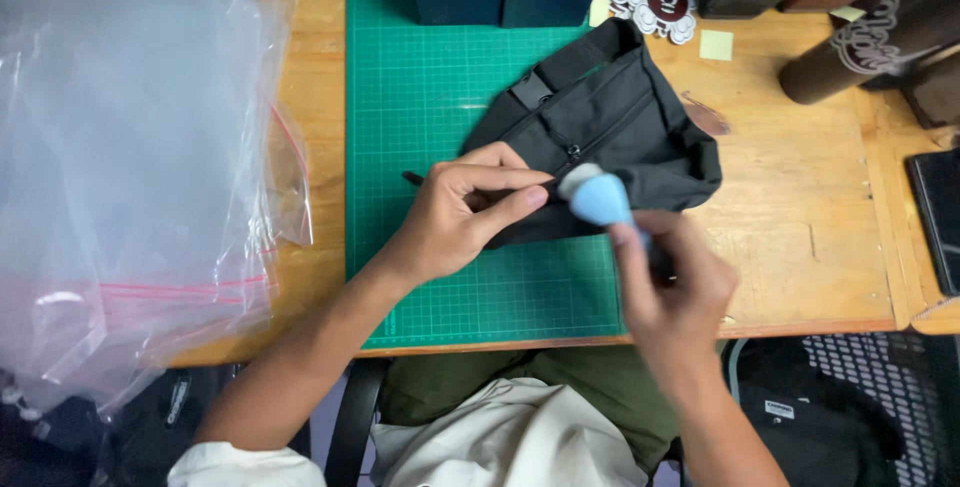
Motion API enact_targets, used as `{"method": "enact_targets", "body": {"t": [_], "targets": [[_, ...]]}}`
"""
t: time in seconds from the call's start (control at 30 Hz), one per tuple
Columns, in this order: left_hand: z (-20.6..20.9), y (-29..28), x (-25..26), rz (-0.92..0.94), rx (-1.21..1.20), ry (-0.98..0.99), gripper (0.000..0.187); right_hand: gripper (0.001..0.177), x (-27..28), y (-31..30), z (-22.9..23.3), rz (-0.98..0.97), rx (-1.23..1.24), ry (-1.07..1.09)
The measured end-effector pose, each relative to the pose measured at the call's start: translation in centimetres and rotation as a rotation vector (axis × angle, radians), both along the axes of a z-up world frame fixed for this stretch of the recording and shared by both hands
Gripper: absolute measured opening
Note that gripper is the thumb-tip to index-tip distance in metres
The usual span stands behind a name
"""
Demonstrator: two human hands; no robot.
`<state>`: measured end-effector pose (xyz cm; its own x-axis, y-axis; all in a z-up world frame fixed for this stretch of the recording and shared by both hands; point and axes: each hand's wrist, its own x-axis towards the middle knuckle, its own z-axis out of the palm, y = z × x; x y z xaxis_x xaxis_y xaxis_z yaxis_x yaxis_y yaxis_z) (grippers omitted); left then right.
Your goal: The person cleans a black bag by brushing it with a small brush and then places a sticker on the bag before putting it into a plastic bag.
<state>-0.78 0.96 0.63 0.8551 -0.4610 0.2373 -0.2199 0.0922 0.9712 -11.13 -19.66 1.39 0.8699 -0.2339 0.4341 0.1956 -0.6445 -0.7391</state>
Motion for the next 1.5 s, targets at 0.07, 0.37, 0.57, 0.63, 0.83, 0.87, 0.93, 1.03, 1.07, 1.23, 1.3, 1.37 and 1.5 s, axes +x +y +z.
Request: {"method": "enact_targets", "body": {"t": [0.07, 0.37, 0.57, 0.63, 0.83, 0.87, 0.93, 1.03, 1.07, 1.23, 1.3, 1.37, 1.5], "targets": [[0.2, 0.2, 0.1, -0.022, 0.015, -0.004, 0.016, 0.004, 0.2, -2.1, -0.2, -0.07, 0.095, 0.002], [1.0, 1.4, 1.2, -0.094, 0.01, -0.044, 0.014, 0.01, -0.7, -6.7, -3.9, -0.163, 0.429, 0.039], [0.6, 1.6, 1.5, -0.121, -0.058, -0.04, 0.015, 0.006, -0.2, -5.2, -3.8, -0.058, 0.459, 0.011], [0.4, 1.6, 1.8, -0.122, -0.061, -0.062, 0.015, 0.009, 0.5, -5.7, -4.6, -0.09, 0.474, -0.001], [0.9, 2.3, 2.1, -0.177, -0.19, -0.036, 0.016, 0.006, 1.0, -7.1, -3.5, -0.06, 0.298, -0.012], [1.0, 2.5, 2.3, -0.246, -0.143, -0.086, 0.015, 0.007, 1.8, -8.8, -4.3, -0.135, 0.328, -0.015], [2.4, 2.9, 2.5, -0.305, -0.098, -0.14, 0.014, 0.008, 2.7, -10.5, -4.1, -0.2, 0.354, -0.02], [4.3, 3.6, 2.4, -0.487, 0.241, -0.38, 0.009, 0.015, 3.3, -10.6, -2.0, -0.213, 0.62, 0.08], [3.8, 3.8, 2.3, -0.515, 0.403, -0.354, 0.012, 0.013, 3.6, -10.5, -1.8, -0.173, 0.62, 0.104], [3.9, 3.9, 2.2, -0.384, 0.54, -0.389, 0.017, 0.015, 6.9, -9.9, -0.9, -0.055, 0.316, 0.201], [3.7, 4.4, 2.4, -0.088, 0.612, -0.446, 0.03, 0.027, 9.3, -10.2, -1.6, -0.045, 0.024, 0.278], [2.4, 5.3, 3.0, 0.111, 0.774, -0.429, 0.031, 0.028, 11.9, -10.2, -1.7, 0.024, -0.013, 0.269], [0.3, 6.8, 3.9, 0.417, 1.127, -0.288, 0.04, 0.038, 15.9, -9.9, -1.8, 0.138, -0.215, 0.323]]}}
